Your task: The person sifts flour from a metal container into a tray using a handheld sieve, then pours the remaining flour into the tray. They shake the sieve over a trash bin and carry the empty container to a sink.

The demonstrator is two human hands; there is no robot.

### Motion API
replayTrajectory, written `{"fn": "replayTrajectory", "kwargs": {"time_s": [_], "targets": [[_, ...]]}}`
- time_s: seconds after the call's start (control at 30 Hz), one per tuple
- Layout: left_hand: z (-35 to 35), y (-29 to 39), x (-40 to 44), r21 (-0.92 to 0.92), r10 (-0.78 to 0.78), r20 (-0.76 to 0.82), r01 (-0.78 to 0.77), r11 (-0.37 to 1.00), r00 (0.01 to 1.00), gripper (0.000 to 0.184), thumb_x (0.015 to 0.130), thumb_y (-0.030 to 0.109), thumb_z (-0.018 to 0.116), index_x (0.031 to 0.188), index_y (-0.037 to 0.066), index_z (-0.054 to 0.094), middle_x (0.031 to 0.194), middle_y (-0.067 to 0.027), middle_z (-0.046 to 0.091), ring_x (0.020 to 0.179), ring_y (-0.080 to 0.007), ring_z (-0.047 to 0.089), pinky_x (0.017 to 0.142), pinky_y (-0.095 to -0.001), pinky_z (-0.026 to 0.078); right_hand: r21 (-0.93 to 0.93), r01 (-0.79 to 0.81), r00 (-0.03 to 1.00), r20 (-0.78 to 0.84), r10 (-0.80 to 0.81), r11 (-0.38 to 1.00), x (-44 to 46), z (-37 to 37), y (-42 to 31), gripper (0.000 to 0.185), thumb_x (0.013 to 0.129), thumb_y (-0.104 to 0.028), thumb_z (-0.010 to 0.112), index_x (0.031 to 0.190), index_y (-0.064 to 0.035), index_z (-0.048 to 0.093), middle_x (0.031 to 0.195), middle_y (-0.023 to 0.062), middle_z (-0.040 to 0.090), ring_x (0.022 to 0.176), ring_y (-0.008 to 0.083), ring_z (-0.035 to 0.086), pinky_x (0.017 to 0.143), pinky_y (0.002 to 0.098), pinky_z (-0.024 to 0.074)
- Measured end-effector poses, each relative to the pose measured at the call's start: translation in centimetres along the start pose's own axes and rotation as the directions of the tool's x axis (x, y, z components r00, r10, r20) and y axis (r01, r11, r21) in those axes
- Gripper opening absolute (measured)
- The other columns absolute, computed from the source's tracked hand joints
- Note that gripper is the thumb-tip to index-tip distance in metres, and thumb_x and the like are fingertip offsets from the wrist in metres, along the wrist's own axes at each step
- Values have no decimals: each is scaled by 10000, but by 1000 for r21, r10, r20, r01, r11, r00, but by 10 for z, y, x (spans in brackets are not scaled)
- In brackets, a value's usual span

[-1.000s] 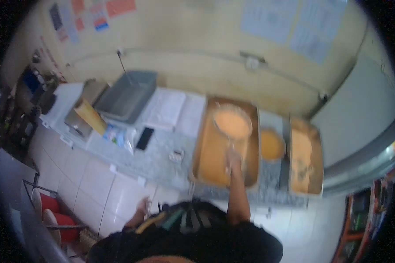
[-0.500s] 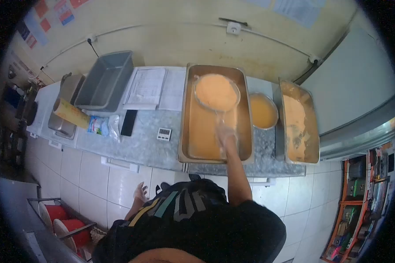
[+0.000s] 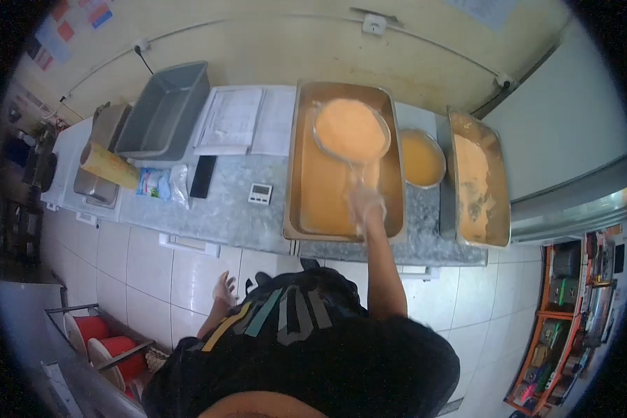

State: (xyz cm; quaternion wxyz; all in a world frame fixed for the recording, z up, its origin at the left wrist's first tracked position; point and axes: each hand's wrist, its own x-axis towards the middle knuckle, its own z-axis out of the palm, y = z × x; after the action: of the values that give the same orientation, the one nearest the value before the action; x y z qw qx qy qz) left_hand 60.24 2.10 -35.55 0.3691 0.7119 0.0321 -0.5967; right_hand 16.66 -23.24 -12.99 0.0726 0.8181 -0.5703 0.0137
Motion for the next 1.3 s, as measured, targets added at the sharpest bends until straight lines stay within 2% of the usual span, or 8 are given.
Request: {"fn": "replayTrajectory", "kwargs": {"time_s": [0.2,0.33,0.4,0.5,0.83,0.9,1.0,1.3], "targets": [[-15,-10,1,148,-85,33,79,986,996,683,714,588,566,1301,294,375,1328,-9,424,1242,-250,299,906,-621,220,571,-737,663,504,554,362,26,-10,-10,302,847,-238,451,797,-24,658,636,177,621,607,266,642,460,409,460],[5,12,-12,30,-14,-24,14,999,1000,666,720,611,540,1288,304,374,1296,-1,451,1237,-237,292,883,-598,247,257,-242,964,-46,262,936,-1,-2,-6,323,843,-242,441,779,-15,661,613,187,603,578,259,630,477,403,457],[18,24,-40,32,-121,42,119,992,992,654,758,562,540,1324,288,362,1333,-25,426,1254,-245,287,978,-608,145,611,-728,646,462,608,310,27,-43,-32,313,852,-262,463,839,-8,646,633,189,608,577,265,629,490,400,476],[8,20,-12,25,20,11,-20,999,1000,652,759,555,545,1326,295,355,1324,-16,434,1230,-228,312,964,-585,171,207,-251,968,61,244,946,-5,-27,-16,311,857,-260,481,944,5,618,682,188,625,594,277,635,515,395,506],[-9,-17,-3,89,3,-48,2,996,999,636,711,603,570,1246,290,429,1143,9,522,980,-175,408,722,-454,340,87,-193,981,38,190,977,-31,-27,-37,209,863,-233,472,865,-70,603,710,160,640,615,283,641,520,381,522],[-4,-21,5,253,-58,-29,63,966,998,642,713,617,571,1249,293,434,1170,18,522,1009,-181,415,747,-500,343,668,-743,599,647,471,28,-3,-7,-29,315,865,-265,510,1074,-37,571,814,120,634,672,216,616,564,381,478],[-2,-15,2,189,-15,-56,25,982,998,627,719,597,580,1249,292,439,1173,11,519,1036,-198,419,779,-516,333,46,-96,954,288,78,994,-37,-51,-30,297,848,-241,516,1066,-43,548,842,151,644,727,257,652,564,383,511],[3,-8,-7,346,117,94,-142,927,989,673,776,604,466,1326,229,368,1331,-22,416,1186,-269,360,874,-551,300,242,-473,855,358,376,847,-7,-33,-31,227,865,-188,454,892,-48,630,783,161,656,682,262,665,512,407,521]]}}
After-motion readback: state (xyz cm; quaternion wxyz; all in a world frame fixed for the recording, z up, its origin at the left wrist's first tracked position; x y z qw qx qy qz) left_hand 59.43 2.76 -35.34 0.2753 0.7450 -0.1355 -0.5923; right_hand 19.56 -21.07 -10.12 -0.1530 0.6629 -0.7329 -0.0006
